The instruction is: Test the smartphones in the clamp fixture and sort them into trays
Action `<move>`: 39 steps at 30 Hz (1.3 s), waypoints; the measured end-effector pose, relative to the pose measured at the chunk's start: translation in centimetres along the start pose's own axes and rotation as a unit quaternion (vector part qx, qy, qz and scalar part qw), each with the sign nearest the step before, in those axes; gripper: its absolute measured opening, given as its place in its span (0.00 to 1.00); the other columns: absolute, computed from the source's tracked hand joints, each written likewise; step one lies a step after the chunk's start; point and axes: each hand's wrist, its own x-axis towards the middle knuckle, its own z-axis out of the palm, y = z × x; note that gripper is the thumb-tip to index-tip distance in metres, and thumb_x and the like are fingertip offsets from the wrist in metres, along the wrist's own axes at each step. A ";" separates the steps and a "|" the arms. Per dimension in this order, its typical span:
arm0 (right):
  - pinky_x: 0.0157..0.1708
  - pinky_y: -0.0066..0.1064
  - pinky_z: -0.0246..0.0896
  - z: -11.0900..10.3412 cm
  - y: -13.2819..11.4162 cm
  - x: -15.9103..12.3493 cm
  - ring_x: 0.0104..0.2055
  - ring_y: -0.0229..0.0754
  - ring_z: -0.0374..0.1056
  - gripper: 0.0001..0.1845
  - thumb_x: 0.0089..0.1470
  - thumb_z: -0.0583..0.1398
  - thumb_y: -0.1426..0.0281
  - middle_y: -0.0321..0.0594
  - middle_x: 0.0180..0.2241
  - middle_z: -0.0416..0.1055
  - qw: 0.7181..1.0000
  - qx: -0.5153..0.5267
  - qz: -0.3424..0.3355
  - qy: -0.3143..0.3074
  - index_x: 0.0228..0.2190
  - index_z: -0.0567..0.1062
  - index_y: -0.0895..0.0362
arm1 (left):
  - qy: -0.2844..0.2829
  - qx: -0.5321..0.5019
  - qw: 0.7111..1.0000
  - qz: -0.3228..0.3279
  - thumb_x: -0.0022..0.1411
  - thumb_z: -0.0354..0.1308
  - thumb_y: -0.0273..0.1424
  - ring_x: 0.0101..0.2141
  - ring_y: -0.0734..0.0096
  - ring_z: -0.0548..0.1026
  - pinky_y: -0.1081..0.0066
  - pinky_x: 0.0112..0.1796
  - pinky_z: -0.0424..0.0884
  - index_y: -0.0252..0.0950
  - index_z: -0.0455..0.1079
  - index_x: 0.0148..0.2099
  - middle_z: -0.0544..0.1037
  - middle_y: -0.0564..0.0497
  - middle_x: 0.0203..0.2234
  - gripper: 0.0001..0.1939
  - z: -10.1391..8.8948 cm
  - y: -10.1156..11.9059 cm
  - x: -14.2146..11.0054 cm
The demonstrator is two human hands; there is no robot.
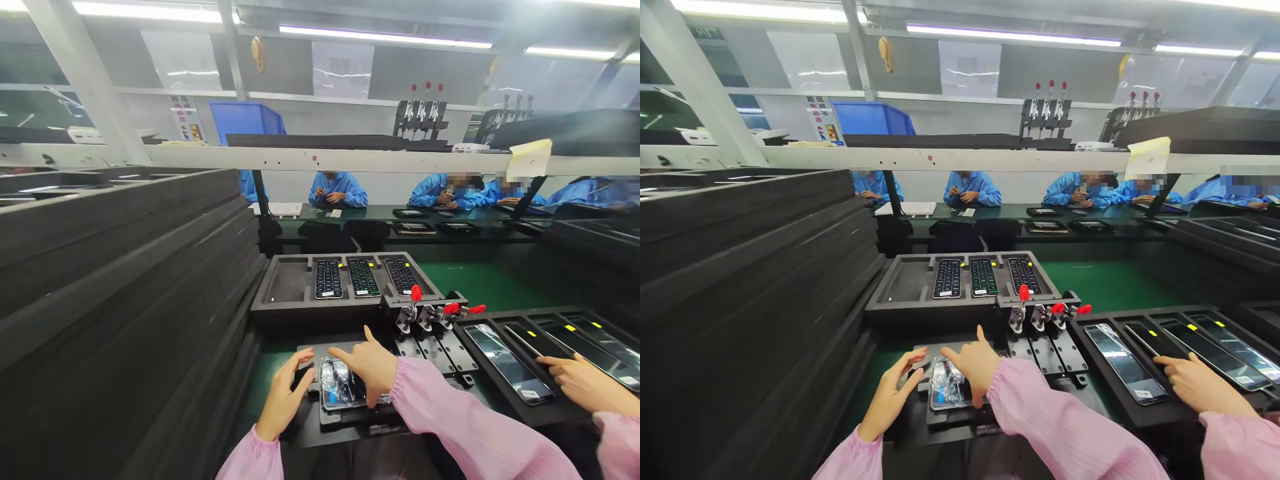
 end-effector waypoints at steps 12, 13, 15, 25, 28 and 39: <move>0.50 0.57 0.43 1.4 1.3 -2.3 0.38 0.54 0.69 0.66 0.25 0.70 0.62 0.46 0.35 0.72 1.000 -0.019 0.008 -0.005 0.60 0.40 0.54 | -0.101 0.108 0.986 0.072 0.55 0.56 0.28 0.45 0.65 0.72 0.61 0.49 0.65 0.46 0.54 0.58 0.76 0.53 0.40 0.29 2.3 0.3 -0.7; 0.50 0.57 0.43 1.5 1.4 -2.4 0.38 0.53 0.69 0.66 0.25 0.70 0.62 0.45 0.35 0.72 1.000 -0.014 0.010 -0.004 0.60 0.40 0.54 | -0.098 0.108 0.987 0.073 0.56 0.55 0.27 0.42 0.66 0.74 0.62 0.48 0.66 0.46 0.56 0.56 0.77 0.54 0.36 0.26 2.4 0.2 -0.4; 0.51 0.57 0.42 1.6 1.5 -2.4 0.38 0.52 0.69 0.67 0.24 0.70 0.61 0.45 0.36 0.71 1.000 -0.012 0.023 -0.005 0.60 0.39 0.54 | -0.091 0.111 0.987 0.079 0.56 0.55 0.27 0.40 0.67 0.75 0.63 0.47 0.67 0.46 0.60 0.53 0.77 0.55 0.34 0.22 2.5 0.1 0.0; 0.52 0.55 0.42 1.0 0.2 -2.2 0.38 0.53 0.69 0.68 0.24 0.71 0.63 0.52 0.37 0.72 0.997 -0.066 0.038 -0.017 0.60 0.40 0.62 | -0.084 0.129 0.984 0.093 0.57 0.55 0.28 0.40 0.65 0.74 0.58 0.51 0.63 0.44 0.62 0.47 0.77 0.54 0.34 0.15 2.3 -0.2 -0.2; 0.52 0.55 0.41 1.0 0.2 -1.8 0.38 0.55 0.69 0.69 0.22 0.71 0.63 0.54 0.37 0.72 0.996 -0.079 0.038 -0.023 0.60 0.41 0.65 | -0.087 0.133 0.983 0.091 0.58 0.55 0.29 0.41 0.65 0.74 0.57 0.52 0.63 0.44 0.62 0.47 0.77 0.55 0.34 0.14 2.3 -0.5 -0.1; 0.55 0.47 0.47 0.0 2.8 -6.4 0.54 0.48 0.58 0.52 0.41 0.64 0.62 0.47 0.54 0.60 0.960 0.198 -0.006 0.198 0.60 0.41 0.51 | -0.095 0.249 0.942 0.202 0.59 0.54 0.32 0.43 0.57 0.70 0.53 0.47 0.61 0.43 0.66 0.47 0.73 0.47 0.41 0.12 4.5 4.4 -1.2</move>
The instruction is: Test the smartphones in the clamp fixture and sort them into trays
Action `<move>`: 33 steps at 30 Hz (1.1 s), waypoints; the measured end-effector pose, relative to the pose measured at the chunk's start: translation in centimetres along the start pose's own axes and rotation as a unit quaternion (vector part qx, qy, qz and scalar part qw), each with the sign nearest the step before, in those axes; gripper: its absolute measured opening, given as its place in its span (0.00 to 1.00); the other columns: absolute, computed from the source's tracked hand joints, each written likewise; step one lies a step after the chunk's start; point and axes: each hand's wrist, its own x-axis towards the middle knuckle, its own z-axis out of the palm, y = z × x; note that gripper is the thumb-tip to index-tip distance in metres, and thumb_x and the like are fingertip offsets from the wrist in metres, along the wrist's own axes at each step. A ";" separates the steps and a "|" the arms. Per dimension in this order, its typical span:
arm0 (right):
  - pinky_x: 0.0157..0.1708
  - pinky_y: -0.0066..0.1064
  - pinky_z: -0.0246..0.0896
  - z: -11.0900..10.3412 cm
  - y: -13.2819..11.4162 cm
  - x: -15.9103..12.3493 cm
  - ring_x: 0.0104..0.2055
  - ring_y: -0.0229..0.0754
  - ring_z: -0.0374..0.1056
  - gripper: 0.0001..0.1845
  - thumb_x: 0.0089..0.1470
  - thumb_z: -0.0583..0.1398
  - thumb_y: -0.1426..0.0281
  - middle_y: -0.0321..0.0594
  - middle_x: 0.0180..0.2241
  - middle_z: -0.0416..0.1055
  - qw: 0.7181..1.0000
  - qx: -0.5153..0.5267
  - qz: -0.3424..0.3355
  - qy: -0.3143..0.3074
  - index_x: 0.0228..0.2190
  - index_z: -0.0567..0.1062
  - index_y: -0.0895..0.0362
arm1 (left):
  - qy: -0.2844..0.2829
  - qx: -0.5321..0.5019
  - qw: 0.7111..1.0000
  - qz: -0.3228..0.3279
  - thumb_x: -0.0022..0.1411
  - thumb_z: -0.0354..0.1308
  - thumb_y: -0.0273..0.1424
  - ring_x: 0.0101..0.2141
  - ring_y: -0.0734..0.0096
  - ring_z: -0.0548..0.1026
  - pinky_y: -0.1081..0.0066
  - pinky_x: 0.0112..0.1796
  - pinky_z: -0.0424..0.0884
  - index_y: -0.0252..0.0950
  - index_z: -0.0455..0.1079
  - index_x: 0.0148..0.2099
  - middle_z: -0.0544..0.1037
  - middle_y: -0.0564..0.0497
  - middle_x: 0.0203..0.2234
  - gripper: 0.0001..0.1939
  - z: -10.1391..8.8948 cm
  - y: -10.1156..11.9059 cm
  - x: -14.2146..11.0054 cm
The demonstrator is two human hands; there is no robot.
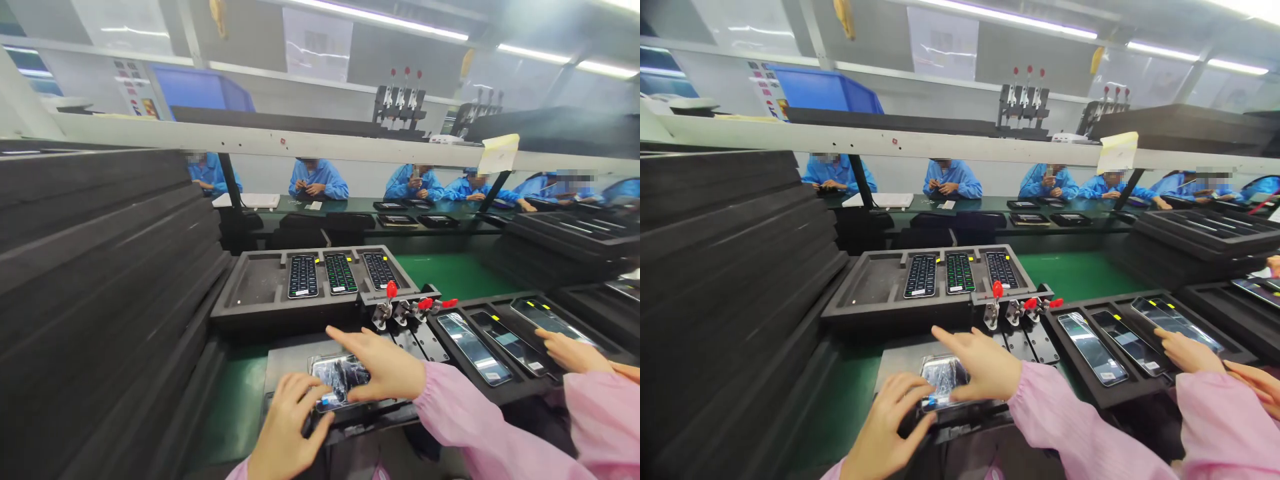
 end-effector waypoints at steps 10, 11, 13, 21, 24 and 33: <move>0.46 0.37 0.62 -0.8 0.2 -7.5 0.37 0.40 0.70 0.12 0.52 0.57 0.65 0.37 0.33 0.74 0.876 0.118 0.190 0.429 0.40 0.69 0.54 | -0.060 0.084 0.986 0.130 0.60 0.54 0.32 0.33 0.62 0.70 0.53 0.41 0.61 0.39 0.69 0.33 0.73 0.51 0.27 0.05 4.7 4.8 5.3; 0.41 0.35 0.64 -0.1 0.3 -8.0 0.34 0.40 0.70 0.09 0.52 0.57 0.65 0.36 0.30 0.73 0.870 0.114 0.203 0.434 0.36 0.70 0.54 | -0.053 0.082 0.987 0.131 0.60 0.55 0.33 0.33 0.62 0.70 0.54 0.41 0.61 0.39 0.69 0.32 0.73 0.51 0.26 0.05 4.9 5.1 5.6; 0.32 0.32 0.65 2.0 0.2 -9.0 0.27 0.38 0.68 0.07 0.52 0.56 0.64 0.35 0.23 0.70 0.870 0.107 0.243 0.416 0.29 0.70 0.54 | -0.040 0.072 0.989 0.119 0.58 0.57 0.35 0.32 0.62 0.70 0.55 0.39 0.62 0.39 0.69 0.32 0.74 0.51 0.26 0.06 5.0 5.4 5.7; 0.29 0.33 0.64 11.7 1.7 -10.0 0.35 0.44 0.67 0.17 0.57 0.49 0.58 0.45 0.37 0.69 0.849 0.111 0.361 0.370 0.38 0.70 0.55 | 0.017 -0.030 0.996 -0.078 0.45 0.65 0.40 0.51 0.52 0.66 0.57 0.49 0.64 0.45 0.54 0.60 0.66 0.46 0.54 0.41 0.0 -3.3 1.0; 0.28 0.35 0.63 12.2 1.9 -9.3 0.31 0.44 0.66 0.18 0.56 0.48 0.56 0.44 0.31 0.68 0.836 0.113 0.373 0.387 0.30 0.70 0.54 | -0.036 -0.110 0.988 -0.104 0.44 0.66 0.35 0.54 0.54 0.64 0.57 0.53 0.61 0.44 0.43 0.64 0.65 0.45 0.55 0.49 -0.2 -5.3 0.3; 0.28 0.32 0.61 11.9 1.7 -8.8 0.30 0.42 0.65 0.18 0.57 0.48 0.58 0.42 0.27 0.66 0.830 0.120 0.368 0.402 0.26 0.69 0.55 | -0.042 -0.148 0.983 -0.104 0.51 0.62 0.34 0.51 0.56 0.69 0.60 0.50 0.65 0.41 0.70 0.41 0.69 0.46 0.53 0.13 0.5 -5.7 0.1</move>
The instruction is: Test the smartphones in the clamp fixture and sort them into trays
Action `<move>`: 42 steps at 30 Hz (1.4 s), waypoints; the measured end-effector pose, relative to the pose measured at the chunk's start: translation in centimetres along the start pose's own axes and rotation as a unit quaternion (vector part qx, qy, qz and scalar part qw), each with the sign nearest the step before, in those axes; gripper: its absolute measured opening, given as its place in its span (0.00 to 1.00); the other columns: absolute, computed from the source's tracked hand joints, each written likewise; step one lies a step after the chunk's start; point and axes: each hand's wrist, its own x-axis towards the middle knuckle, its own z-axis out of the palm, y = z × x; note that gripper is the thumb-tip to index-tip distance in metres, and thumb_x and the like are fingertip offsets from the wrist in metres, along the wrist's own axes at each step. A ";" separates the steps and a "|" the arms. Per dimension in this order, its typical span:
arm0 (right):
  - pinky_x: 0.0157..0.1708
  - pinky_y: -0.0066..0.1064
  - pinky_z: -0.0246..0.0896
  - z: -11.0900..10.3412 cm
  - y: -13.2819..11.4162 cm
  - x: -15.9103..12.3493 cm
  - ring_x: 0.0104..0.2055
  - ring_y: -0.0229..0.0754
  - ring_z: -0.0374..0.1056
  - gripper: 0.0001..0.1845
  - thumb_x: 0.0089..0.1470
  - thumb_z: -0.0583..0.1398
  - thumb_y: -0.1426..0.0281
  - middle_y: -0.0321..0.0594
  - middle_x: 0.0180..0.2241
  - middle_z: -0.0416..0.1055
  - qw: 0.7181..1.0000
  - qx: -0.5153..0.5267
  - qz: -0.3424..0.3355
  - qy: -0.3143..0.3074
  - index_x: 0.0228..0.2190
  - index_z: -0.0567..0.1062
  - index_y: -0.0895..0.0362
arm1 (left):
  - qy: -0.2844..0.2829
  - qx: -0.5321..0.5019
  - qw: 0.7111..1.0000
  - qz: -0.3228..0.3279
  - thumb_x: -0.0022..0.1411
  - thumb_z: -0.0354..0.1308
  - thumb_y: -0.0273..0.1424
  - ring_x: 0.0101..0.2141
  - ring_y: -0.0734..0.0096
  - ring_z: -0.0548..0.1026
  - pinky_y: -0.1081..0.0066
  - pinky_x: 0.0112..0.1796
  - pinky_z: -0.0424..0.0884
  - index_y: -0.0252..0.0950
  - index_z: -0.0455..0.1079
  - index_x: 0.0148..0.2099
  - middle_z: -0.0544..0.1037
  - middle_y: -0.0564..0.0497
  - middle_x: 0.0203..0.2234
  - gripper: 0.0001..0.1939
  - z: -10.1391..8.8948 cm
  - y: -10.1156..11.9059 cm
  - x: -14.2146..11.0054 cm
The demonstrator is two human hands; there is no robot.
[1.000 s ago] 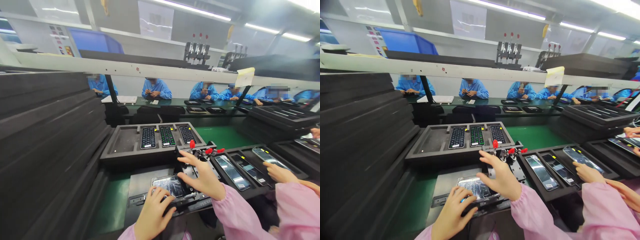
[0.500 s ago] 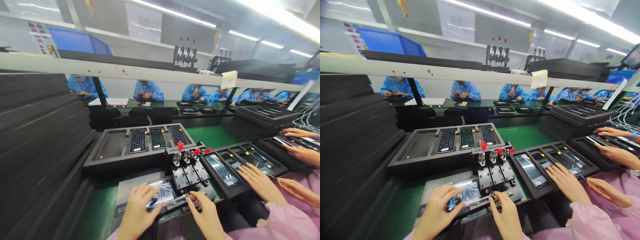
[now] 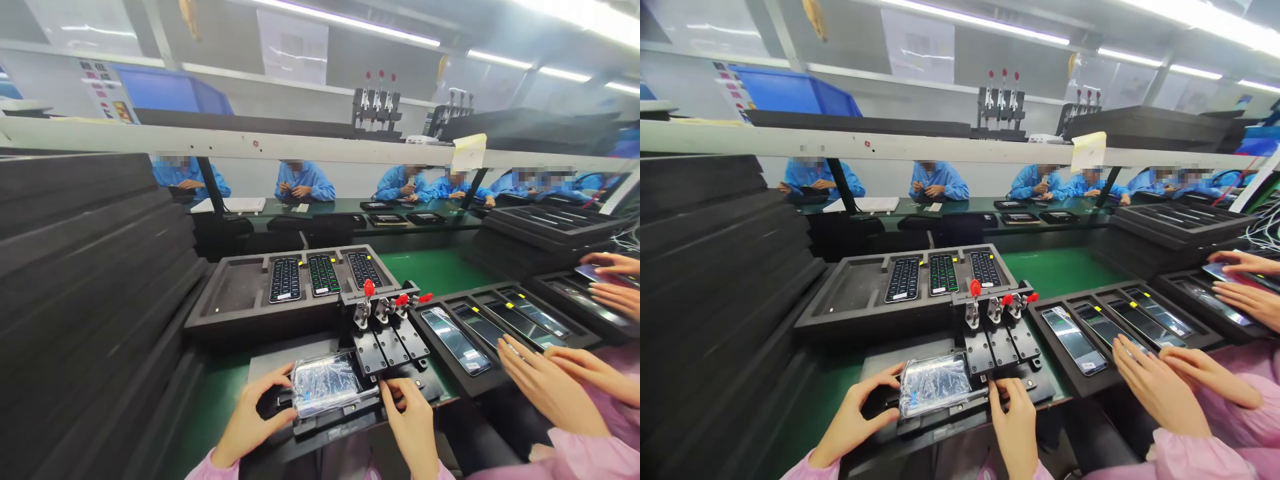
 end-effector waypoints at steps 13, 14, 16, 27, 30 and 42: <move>0.28 0.25 0.62 1.0 2.3 -0.1 0.31 0.37 0.64 0.14 0.54 0.54 0.58 0.38 0.29 0.67 0.996 0.080 0.029 0.009 0.28 0.70 0.56 | 0.039 0.194 0.967 0.163 0.55 0.60 0.39 0.49 0.56 0.70 0.57 0.49 0.68 0.37 0.71 0.45 0.69 0.39 0.51 0.16 1.3 -0.3 -1.1; 0.29 0.26 0.61 0.9 2.2 -0.1 0.32 0.38 0.64 0.14 0.54 0.54 0.59 0.38 0.29 0.67 0.997 0.070 0.023 0.014 0.28 0.70 0.56 | 0.038 0.199 0.966 0.160 0.54 0.60 0.40 0.49 0.55 0.70 0.56 0.49 0.67 0.37 0.71 0.45 0.70 0.39 0.51 0.17 1.3 -0.2 -1.1; 0.32 0.29 0.60 0.8 1.6 0.0 0.33 0.39 0.63 0.12 0.55 0.54 0.60 0.38 0.30 0.67 0.999 0.035 0.000 0.038 0.28 0.70 0.55 | 0.032 0.201 0.968 0.146 0.54 0.60 0.42 0.49 0.55 0.70 0.54 0.50 0.66 0.38 0.71 0.45 0.70 0.40 0.51 0.18 1.2 0.2 -1.1; 0.27 0.30 0.46 7.3 -9.6 -4.4 0.26 0.37 0.56 0.11 0.53 0.52 0.73 0.35 0.21 0.63 0.937 0.033 -0.333 0.098 0.21 0.66 0.57 | 0.104 0.031 0.994 0.015 0.62 0.46 0.44 0.49 0.56 0.69 0.57 0.48 0.67 0.40 0.71 0.37 0.72 0.46 0.48 0.17 0.7 1.5 -0.8; 0.25 0.30 0.46 8.3 -10.7 -5.3 0.24 0.36 0.55 0.13 0.54 0.51 0.69 0.35 0.19 0.62 0.913 0.044 -0.390 0.111 0.21 0.67 0.56 | 0.116 0.021 0.992 -0.041 0.60 0.50 0.43 0.50 0.55 0.68 0.56 0.50 0.63 0.40 0.71 0.32 0.70 0.46 0.49 0.15 1.0 1.8 0.1; 0.54 0.40 0.53 -4.3 -12.2 11.8 0.56 0.46 0.56 0.25 0.56 0.53 0.64 0.51 0.52 0.60 0.964 -0.015 -0.256 0.071 0.53 0.60 0.62 | 0.095 -0.176 0.973 -0.113 0.59 0.52 0.40 0.54 0.53 0.64 0.59 0.51 0.59 0.37 0.70 0.29 0.66 0.42 0.55 0.14 2.9 2.5 1.4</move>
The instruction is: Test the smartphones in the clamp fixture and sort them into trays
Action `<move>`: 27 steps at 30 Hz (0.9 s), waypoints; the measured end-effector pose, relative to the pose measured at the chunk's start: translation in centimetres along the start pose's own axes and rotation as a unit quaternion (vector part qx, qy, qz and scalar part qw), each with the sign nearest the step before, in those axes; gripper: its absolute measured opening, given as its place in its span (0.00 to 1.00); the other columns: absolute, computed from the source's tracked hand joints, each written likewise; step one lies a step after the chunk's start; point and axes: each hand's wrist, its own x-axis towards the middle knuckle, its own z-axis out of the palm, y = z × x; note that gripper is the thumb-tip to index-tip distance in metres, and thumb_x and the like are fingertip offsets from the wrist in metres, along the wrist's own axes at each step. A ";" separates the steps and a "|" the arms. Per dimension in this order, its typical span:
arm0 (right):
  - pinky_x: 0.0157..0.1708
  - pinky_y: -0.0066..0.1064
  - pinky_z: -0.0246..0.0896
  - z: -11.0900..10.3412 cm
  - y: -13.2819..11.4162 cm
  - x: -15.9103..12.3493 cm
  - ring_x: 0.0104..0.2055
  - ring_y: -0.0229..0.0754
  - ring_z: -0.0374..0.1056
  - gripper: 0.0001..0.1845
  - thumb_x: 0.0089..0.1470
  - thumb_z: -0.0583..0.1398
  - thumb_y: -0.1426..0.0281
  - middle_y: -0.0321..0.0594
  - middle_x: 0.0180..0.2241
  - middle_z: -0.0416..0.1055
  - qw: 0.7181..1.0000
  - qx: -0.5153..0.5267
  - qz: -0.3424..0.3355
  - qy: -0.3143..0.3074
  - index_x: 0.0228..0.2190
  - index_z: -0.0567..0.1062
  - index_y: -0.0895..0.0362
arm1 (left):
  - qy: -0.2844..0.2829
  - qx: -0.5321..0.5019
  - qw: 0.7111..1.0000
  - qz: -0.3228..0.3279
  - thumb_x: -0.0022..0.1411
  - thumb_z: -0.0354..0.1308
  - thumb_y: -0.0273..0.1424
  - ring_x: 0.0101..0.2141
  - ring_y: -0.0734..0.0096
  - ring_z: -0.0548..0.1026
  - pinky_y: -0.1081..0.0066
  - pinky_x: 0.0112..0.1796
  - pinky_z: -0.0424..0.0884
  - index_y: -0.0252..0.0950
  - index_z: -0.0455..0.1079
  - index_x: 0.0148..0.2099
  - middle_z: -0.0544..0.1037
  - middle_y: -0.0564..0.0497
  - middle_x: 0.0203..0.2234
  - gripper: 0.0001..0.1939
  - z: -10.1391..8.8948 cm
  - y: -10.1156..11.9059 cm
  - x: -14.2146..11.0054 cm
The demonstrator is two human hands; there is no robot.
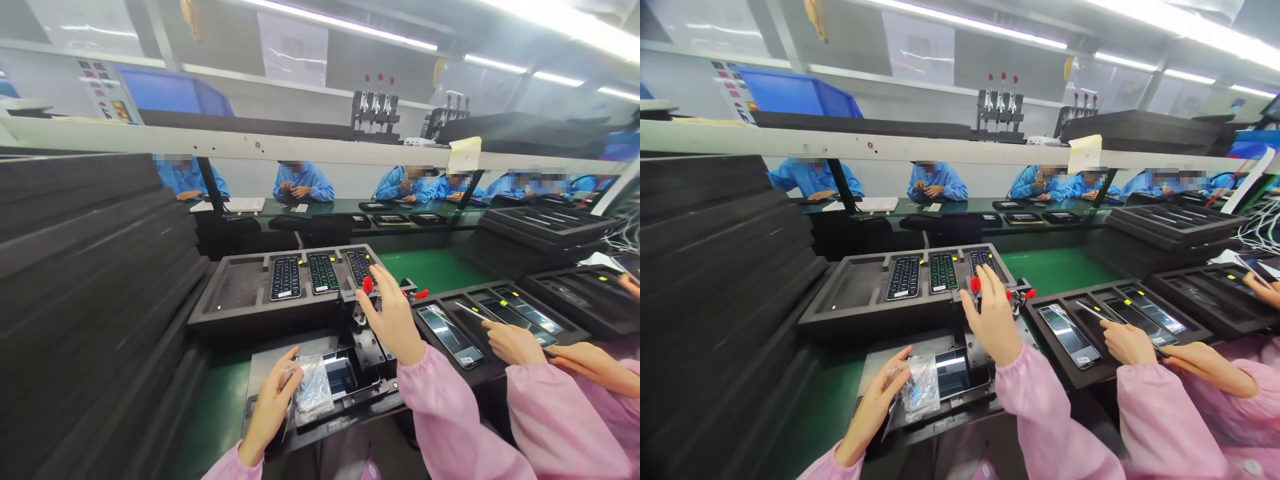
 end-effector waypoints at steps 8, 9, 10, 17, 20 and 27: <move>0.39 0.35 0.64 0.5 0.0 1.8 0.36 0.40 0.67 0.18 0.56 0.53 0.61 0.41 0.33 0.70 0.999 -0.005 0.012 -0.043 0.42 0.70 0.60 | 0.021 -0.012 1.000 -0.016 0.58 0.52 0.42 0.50 0.53 0.68 0.59 0.50 0.62 0.35 0.70 0.32 0.64 0.41 0.56 0.16 0.4 0.5 -0.2; 0.39 0.35 0.64 0.2 0.0 1.5 0.35 0.40 0.67 0.18 0.56 0.53 0.61 0.41 0.33 0.70 1.000 -0.006 0.004 -0.030 0.42 0.70 0.60 | 0.018 -0.007 1.000 -0.014 0.59 0.52 0.43 0.51 0.53 0.68 0.59 0.50 0.62 0.35 0.70 0.32 0.64 0.41 0.56 0.16 0.3 0.5 -0.2; 0.38 0.34 0.64 -0.1 0.0 1.0 0.35 0.40 0.67 0.16 0.56 0.53 0.62 0.40 0.32 0.71 1.000 -0.007 -0.005 -0.016 0.41 0.71 0.59 | 0.014 -0.003 1.000 -0.011 0.59 0.51 0.43 0.52 0.54 0.66 0.60 0.50 0.63 0.35 0.69 0.31 0.63 0.42 0.56 0.16 0.3 0.4 -0.2; 0.50 0.47 0.55 0.1 1.1 -8.5 0.51 0.47 0.61 0.15 0.55 0.54 0.66 0.43 0.48 0.67 0.989 -0.126 -0.048 0.059 0.43 0.72 0.54 | 0.026 0.001 1.000 -0.010 0.59 0.52 0.42 0.52 0.57 0.67 0.60 0.49 0.67 0.38 0.66 0.41 0.67 0.43 0.53 0.14 -1.2 -0.9 -0.4; 0.49 0.65 0.42 1.9 1.5 -10.9 0.58 0.58 0.50 0.20 0.56 0.51 0.62 0.45 0.57 0.55 0.969 -0.247 -0.012 -0.006 0.50 0.66 0.50 | 0.088 0.062 0.994 0.016 0.59 0.53 0.40 0.52 0.57 0.66 0.57 0.48 0.68 0.40 0.58 0.52 0.66 0.44 0.53 0.20 -1.9 -0.8 -1.0; 0.46 0.69 0.41 3.0 1.6 -10.4 0.61 0.62 0.40 0.22 0.57 0.50 0.60 0.47 0.60 0.47 0.961 -0.271 0.005 -0.056 0.52 0.64 0.48 | 0.050 0.378 0.888 0.257 0.57 0.53 0.28 0.60 0.46 0.48 0.38 0.54 0.43 0.47 0.64 0.51 0.52 0.49 0.61 0.19 -2.2 1.2 -3.7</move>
